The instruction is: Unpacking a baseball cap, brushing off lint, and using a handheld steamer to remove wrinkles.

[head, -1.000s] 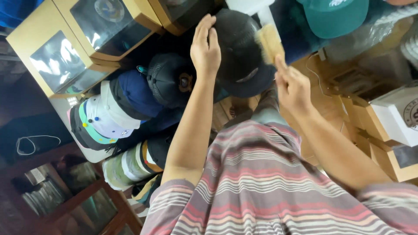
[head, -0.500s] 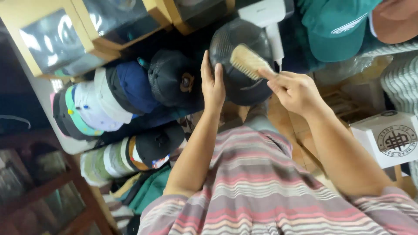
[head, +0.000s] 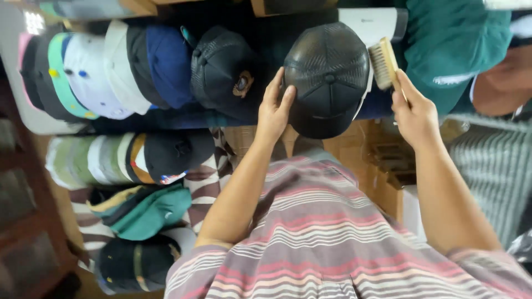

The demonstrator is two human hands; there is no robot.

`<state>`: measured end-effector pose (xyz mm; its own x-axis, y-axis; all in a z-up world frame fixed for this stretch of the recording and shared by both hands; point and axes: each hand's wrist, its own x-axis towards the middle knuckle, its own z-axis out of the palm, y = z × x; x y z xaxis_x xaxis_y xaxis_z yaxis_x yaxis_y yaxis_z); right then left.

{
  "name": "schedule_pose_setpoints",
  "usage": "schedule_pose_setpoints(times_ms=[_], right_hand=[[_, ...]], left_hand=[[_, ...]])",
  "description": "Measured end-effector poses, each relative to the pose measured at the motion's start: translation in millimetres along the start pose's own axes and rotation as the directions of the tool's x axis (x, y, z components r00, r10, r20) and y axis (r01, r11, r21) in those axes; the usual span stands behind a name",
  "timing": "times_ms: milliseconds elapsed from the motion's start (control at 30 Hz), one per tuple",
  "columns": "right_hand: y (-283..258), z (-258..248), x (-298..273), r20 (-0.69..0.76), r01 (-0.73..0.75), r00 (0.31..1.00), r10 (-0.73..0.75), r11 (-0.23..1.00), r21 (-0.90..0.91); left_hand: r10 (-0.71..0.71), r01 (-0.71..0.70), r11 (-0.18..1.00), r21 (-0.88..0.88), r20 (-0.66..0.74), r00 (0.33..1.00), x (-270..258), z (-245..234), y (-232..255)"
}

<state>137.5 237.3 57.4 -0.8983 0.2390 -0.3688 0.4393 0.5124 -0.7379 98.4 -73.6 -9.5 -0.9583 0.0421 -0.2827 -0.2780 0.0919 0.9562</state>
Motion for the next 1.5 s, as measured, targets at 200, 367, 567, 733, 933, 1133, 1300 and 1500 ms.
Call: schedule_pose_setpoints(times_ms=[200, 367, 567, 733, 933, 1133, 1300, 1500], right_hand=[[-23.4, 3.7, 52.4, 0.236, 0.546, 0.836, -0.496, 0.796, -0.262], [-95.7, -7.6, 115.2, 0.335, 0.32, 0.929, -0.156, 0.791, -0.521], [-127.4, -29.2, 89.4, 0.645, 0.743, 0.669, -0.368, 0.349, -0.571], [-124.8, 5.1, 157.4, 0.753, 0.824, 0.566, -0.335, 0.225, -0.519], [-253.5, 68.2, 106.6, 0.753, 0.667, 0.65, -0.099, -0.401, -0.628], [-274.1, 146.3, 16.4, 0.738, 0.826, 0.493, 0.461, -0.515, -0.23], [-177.0, 183.8, 230.8, 0.901, 0.846, 0.373, 0.221, -0.48, -0.232], [-162.4, 98.3, 279.4, 0.701, 0.704, 0.707, 0.091, -0.003, -0.71]], left_hand=[[-0.147, 0.144, 0.984, -0.105, -0.019, 0.989, -21.1, 7.1, -43.9], [-0.252, 0.234, 0.949, -0.209, -0.063, 0.966, -34.5, 27.0, -77.9], [-0.524, 0.508, 0.843, -0.177, -0.055, 0.85, -44.0, 38.2, -84.7], [-0.479, 0.453, 0.862, -0.226, -0.072, 0.875, -50.4, 43.3, -82.5], [-0.372, 0.292, 0.856, -0.427, -0.117, 0.921, -56.7, 53.7, -92.1], [-0.238, 0.125, 0.873, -0.471, -0.189, 0.953, -61.1, 58.7, -94.3], [-0.316, 0.211, 0.877, -0.431, -0.188, 0.93, -64.7, 53.0, -86.9], [-0.379, 0.361, 0.911, -0.199, -0.061, 0.923, -66.6, 19.8, -49.6]])
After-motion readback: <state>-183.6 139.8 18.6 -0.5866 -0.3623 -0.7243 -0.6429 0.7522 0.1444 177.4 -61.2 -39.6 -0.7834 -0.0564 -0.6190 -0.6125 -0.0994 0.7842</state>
